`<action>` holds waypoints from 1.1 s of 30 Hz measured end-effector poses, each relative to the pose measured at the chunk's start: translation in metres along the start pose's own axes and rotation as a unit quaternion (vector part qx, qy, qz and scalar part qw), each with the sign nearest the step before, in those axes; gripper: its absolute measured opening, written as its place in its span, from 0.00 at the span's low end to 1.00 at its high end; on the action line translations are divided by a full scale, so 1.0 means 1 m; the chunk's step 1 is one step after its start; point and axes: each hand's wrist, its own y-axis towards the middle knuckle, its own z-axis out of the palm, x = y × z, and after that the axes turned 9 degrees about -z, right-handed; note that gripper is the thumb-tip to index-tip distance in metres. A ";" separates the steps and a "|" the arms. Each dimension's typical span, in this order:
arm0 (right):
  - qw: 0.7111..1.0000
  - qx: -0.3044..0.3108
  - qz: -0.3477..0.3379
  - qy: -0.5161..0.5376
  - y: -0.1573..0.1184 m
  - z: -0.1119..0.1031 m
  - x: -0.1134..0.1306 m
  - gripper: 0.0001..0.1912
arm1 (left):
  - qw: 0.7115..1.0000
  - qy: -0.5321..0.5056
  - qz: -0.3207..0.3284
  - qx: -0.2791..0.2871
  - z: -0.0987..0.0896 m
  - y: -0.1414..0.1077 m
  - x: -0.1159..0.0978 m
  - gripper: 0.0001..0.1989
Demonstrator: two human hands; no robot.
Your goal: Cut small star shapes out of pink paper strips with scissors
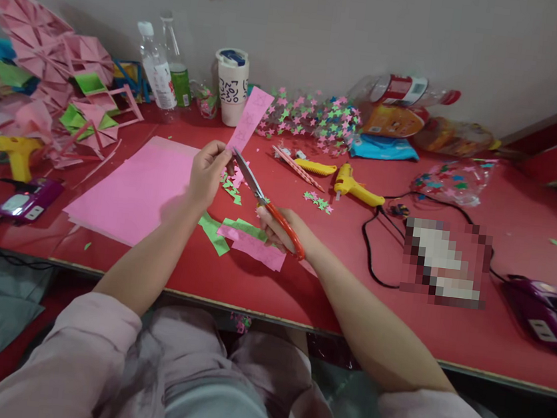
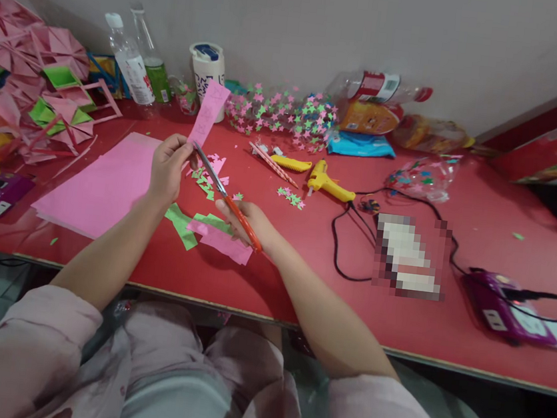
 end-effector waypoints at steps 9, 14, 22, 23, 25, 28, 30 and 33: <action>1.000 -0.004 -0.003 0.019 0.000 0.003 -0.003 0.21 | 1.000 -0.014 -0.008 0.004 -0.001 0.001 0.001 0.10; 1.000 -0.007 -0.004 0.021 -0.001 0.004 0.000 0.20 | 1.000 -0.025 -0.013 0.005 0.000 0.001 0.002 0.10; 1.000 -0.009 0.013 0.006 -0.001 0.003 0.002 0.20 | 1.000 -0.014 -0.022 0.002 0.000 -0.001 0.000 0.11; 1.000 -0.010 0.014 0.008 -0.001 0.003 0.002 0.20 | 1.000 -0.014 -0.022 0.002 0.000 -0.001 0.000 0.11; 1.000 -0.013 0.013 0.009 0.000 0.002 0.002 0.21 | 1.000 -0.017 -0.021 0.003 0.000 -0.001 0.000 0.10; 1.000 -0.009 0.001 0.007 0.000 0.001 0.002 0.23 | 1.000 -0.022 -0.016 0.012 0.000 -0.001 0.001 0.10; 1.000 -0.002 -0.006 0.009 0.000 0.000 0.002 0.23 | 0.999 -0.030 -0.015 0.019 0.000 -0.001 0.002 0.11; 1.000 0.006 -0.008 0.022 -0.001 0.000 0.002 0.23 | 0.999 -0.043 -0.013 0.027 0.001 -0.002 0.003 0.11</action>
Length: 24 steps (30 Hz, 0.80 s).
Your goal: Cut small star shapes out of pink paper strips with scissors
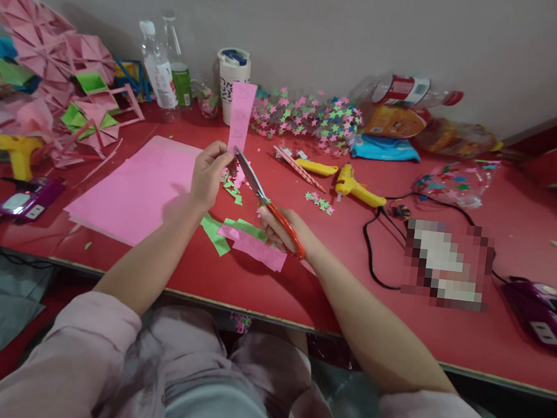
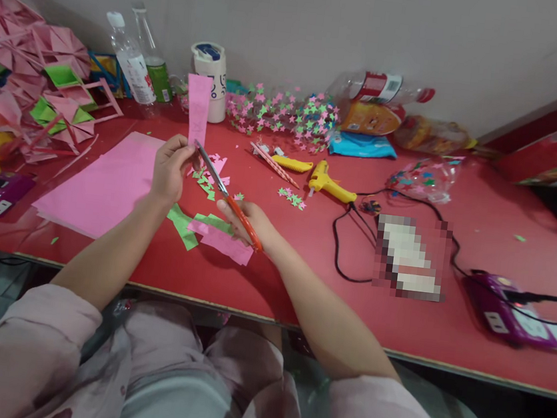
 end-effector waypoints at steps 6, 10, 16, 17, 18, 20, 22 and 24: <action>1.000 0.014 -0.004 0.017 -0.001 0.002 -0.002 0.22 | 1.000 -0.002 -0.012 0.005 0.003 -0.003 0.001 0.11; 1.000 0.021 -0.004 0.020 -0.001 0.001 -0.001 0.23 | 1.000 -0.009 -0.010 0.015 0.002 -0.003 0.001 0.11; 1.000 0.029 -0.005 0.001 -0.003 -0.007 0.003 0.23 | 0.999 -0.017 -0.003 0.044 -0.002 -0.001 -0.002 0.09; 1.000 0.026 -0.003 -0.004 -0.002 -0.008 0.003 0.23 | 0.999 -0.019 -0.004 0.050 -0.003 0.000 -0.003 0.09; 1.000 0.022 -0.001 -0.010 -0.002 -0.008 0.003 0.23 | 0.998 -0.020 -0.005 0.055 -0.004 0.001 -0.003 0.09; 1.000 0.013 -0.001 -0.019 -0.002 -0.008 0.002 0.23 | 0.998 -0.019 -0.007 0.058 -0.006 0.002 -0.005 0.08; 1.000 0.007 0.000 -0.025 -0.001 -0.007 0.001 0.23 | 0.998 -0.016 -0.005 0.055 -0.008 0.003 -0.005 0.08; 1.000 0.005 0.007 -0.028 -0.001 -0.006 0.002 0.23 | 0.999 -0.013 -0.004 0.050 -0.009 0.004 -0.006 0.08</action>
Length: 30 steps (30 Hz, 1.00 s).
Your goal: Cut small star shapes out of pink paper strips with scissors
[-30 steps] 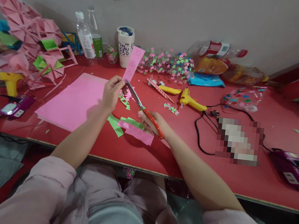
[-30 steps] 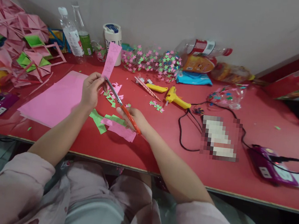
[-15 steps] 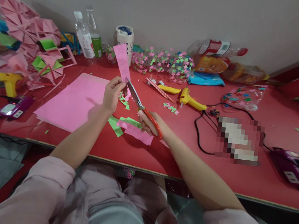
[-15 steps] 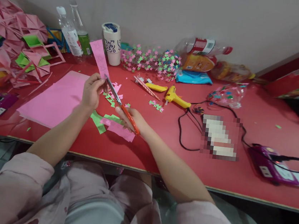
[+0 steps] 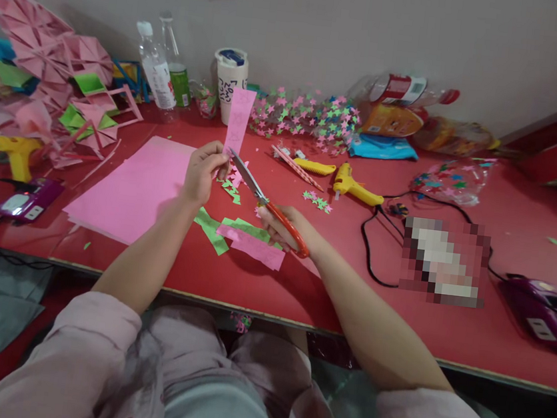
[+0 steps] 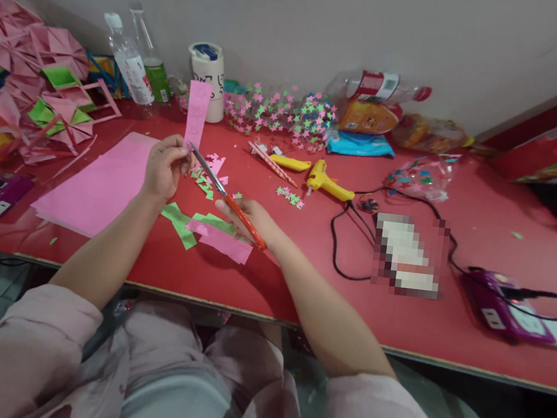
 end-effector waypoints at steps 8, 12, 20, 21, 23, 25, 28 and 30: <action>0.999 0.005 -0.016 0.032 -0.002 0.003 0.005 0.25 | 1.000 -0.003 -0.003 -0.015 0.001 -0.001 0.000 0.08; 0.999 0.005 -0.026 0.032 -0.002 0.004 0.004 0.25 | 1.000 -0.007 -0.003 -0.018 0.002 -0.001 0.000 0.08; 1.000 0.007 -0.015 0.027 -0.001 0.003 -0.004 0.24 | 1.000 -0.007 -0.003 -0.013 0.002 -0.001 0.001 0.08; 1.000 0.005 -0.012 0.029 0.000 0.003 -0.005 0.24 | 1.000 -0.006 -0.004 -0.011 0.003 -0.001 0.002 0.08; 0.999 -0.001 -0.007 0.036 0.001 0.004 -0.007 0.24 | 1.000 -0.008 -0.006 -0.006 0.005 -0.002 0.003 0.09; 0.999 -0.002 -0.007 0.045 0.002 0.006 -0.007 0.23 | 1.000 -0.014 -0.009 -0.005 0.007 -0.004 0.004 0.09; 0.998 0.005 -0.013 0.064 0.002 0.010 -0.006 0.21 | 1.000 -0.021 -0.009 -0.015 0.011 -0.005 0.006 0.09; 0.997 0.003 -0.011 0.075 0.001 0.013 -0.004 0.20 | 0.999 -0.020 -0.007 -0.024 0.012 -0.006 0.007 0.09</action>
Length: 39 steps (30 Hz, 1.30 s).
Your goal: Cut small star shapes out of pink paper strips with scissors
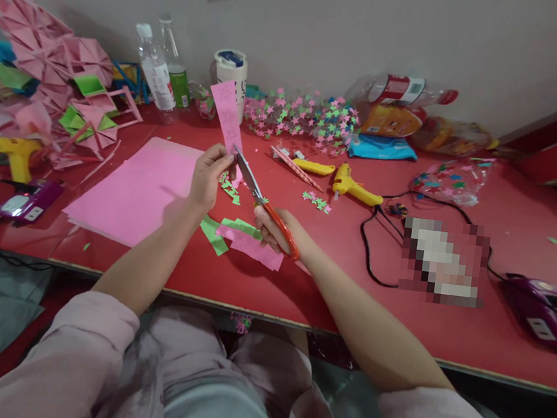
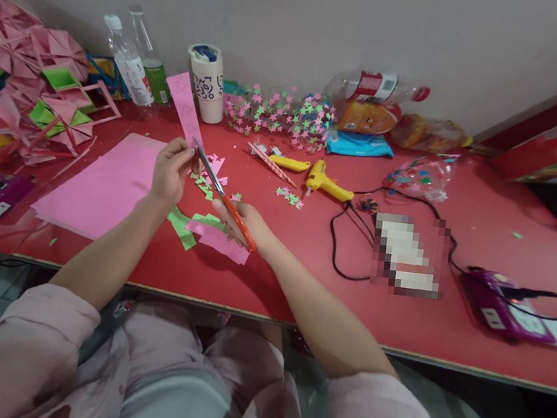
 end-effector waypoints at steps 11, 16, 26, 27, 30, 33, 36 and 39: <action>1.000 -0.026 0.008 0.007 -0.008 0.009 0.009 0.21 | 1.000 0.001 -0.020 -0.015 0.004 -0.002 -0.001 0.11; 0.999 -0.038 0.012 0.006 -0.007 0.010 0.010 0.20 | 1.000 -0.002 -0.023 -0.017 0.005 -0.002 -0.002 0.13; 0.998 -0.055 0.009 -0.025 -0.003 0.009 0.008 0.20 | 1.000 -0.013 -0.017 -0.009 0.005 -0.002 -0.002 0.13; 0.998 -0.055 0.009 -0.027 -0.003 0.008 0.008 0.20 | 1.000 -0.011 -0.017 -0.010 0.005 -0.002 -0.003 0.13; 0.998 -0.054 0.006 -0.031 -0.002 0.007 0.008 0.20 | 1.000 -0.008 -0.020 -0.013 0.004 -0.002 -0.004 0.13; 0.998 -0.050 0.002 -0.036 -0.002 0.006 0.009 0.21 | 1.000 -0.011 -0.018 -0.011 0.004 -0.002 -0.004 0.12; 0.998 -0.048 -0.001 -0.039 -0.002 0.005 0.009 0.23 | 1.000 -0.003 -0.021 -0.013 0.003 -0.001 -0.004 0.12; 0.998 -0.048 0.002 -0.038 -0.001 0.005 0.008 0.23 | 1.000 -0.001 -0.019 -0.011 0.002 -0.001 -0.005 0.13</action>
